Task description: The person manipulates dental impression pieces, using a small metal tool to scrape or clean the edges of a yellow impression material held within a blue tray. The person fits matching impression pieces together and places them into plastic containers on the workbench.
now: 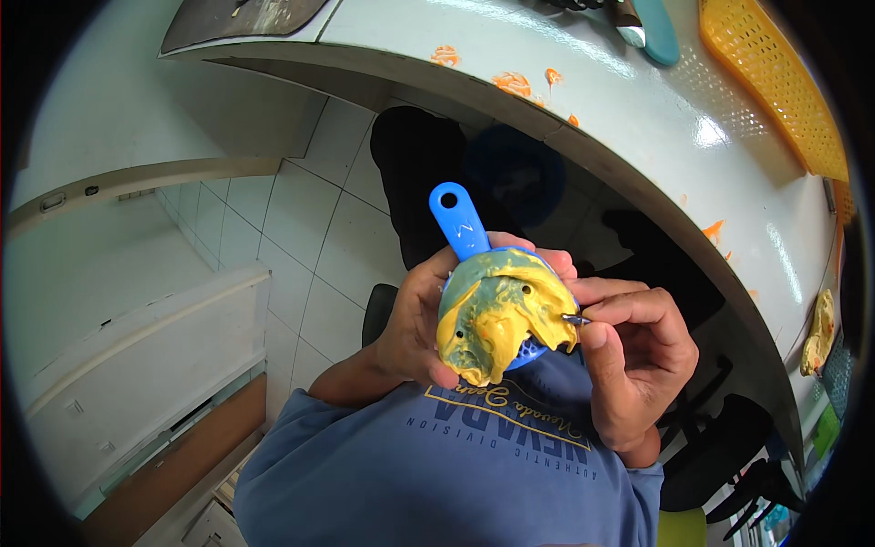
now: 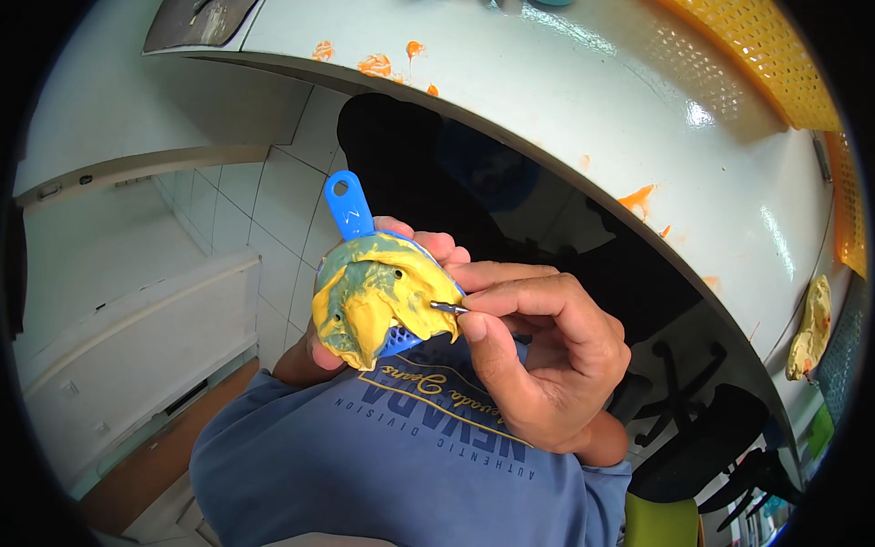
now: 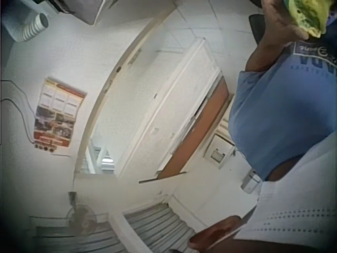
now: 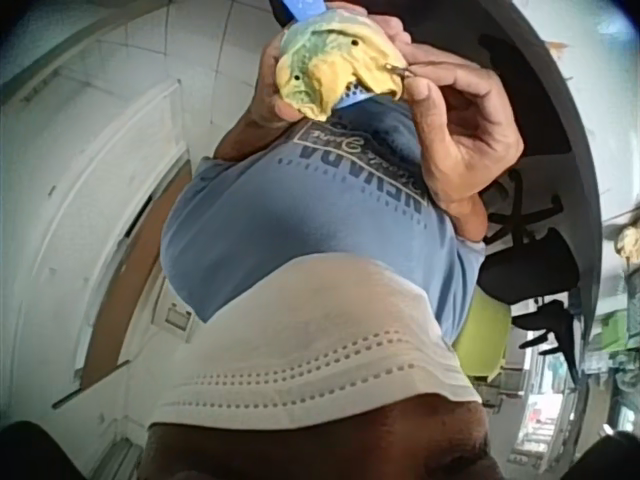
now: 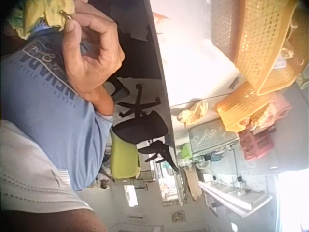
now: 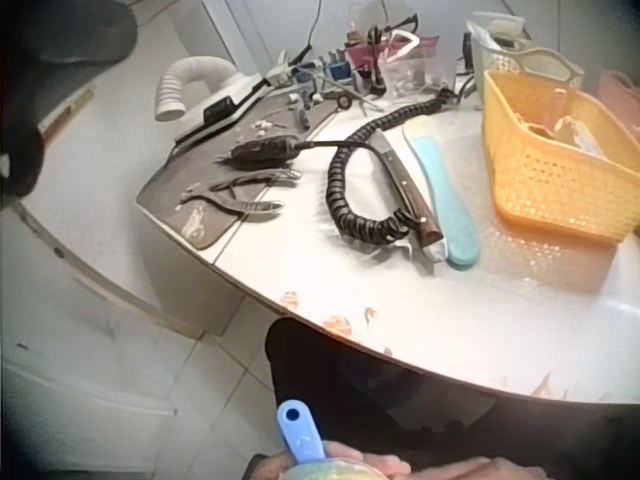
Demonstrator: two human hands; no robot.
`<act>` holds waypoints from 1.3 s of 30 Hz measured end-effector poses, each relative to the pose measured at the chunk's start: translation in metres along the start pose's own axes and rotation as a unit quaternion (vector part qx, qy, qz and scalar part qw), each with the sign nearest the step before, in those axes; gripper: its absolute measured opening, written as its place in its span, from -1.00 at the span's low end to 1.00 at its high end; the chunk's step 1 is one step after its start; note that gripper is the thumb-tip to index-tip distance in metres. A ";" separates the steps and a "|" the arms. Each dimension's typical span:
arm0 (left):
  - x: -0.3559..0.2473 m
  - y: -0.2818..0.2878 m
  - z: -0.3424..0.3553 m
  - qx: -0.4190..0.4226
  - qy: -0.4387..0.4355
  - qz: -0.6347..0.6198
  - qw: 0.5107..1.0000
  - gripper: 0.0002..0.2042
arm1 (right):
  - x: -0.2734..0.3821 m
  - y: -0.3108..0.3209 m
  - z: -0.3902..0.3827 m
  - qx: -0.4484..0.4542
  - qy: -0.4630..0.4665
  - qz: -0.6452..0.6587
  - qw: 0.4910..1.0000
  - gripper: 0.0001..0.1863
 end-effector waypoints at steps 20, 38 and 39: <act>-0.004 0.002 0.012 0.144 -0.053 0.034 0.988 -0.01 | -0.003 0.005 -0.004 -0.042 0.056 -0.068 0.995 -0.83; -0.006 -0.001 0.010 0.148 -0.046 0.043 0.987 -0.02 | 0.000 0.007 -0.007 -0.057 0.044 -0.065 0.995 -0.87; -0.006 -0.001 0.011 0.146 -0.043 0.045 0.987 -0.02 | 0.000 0.007 -0.007 -0.057 0.044 -0.065 0.995 -0.87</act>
Point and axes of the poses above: each hand's wrist, its own z-axis towards the middle knuckle, its own y-axis out of the back of the hand, x = y × z, the point moved 2 cm from there along z, towards the middle knuckle, and after that the axes turned 9 degrees about -y, right-handed, at the moved point
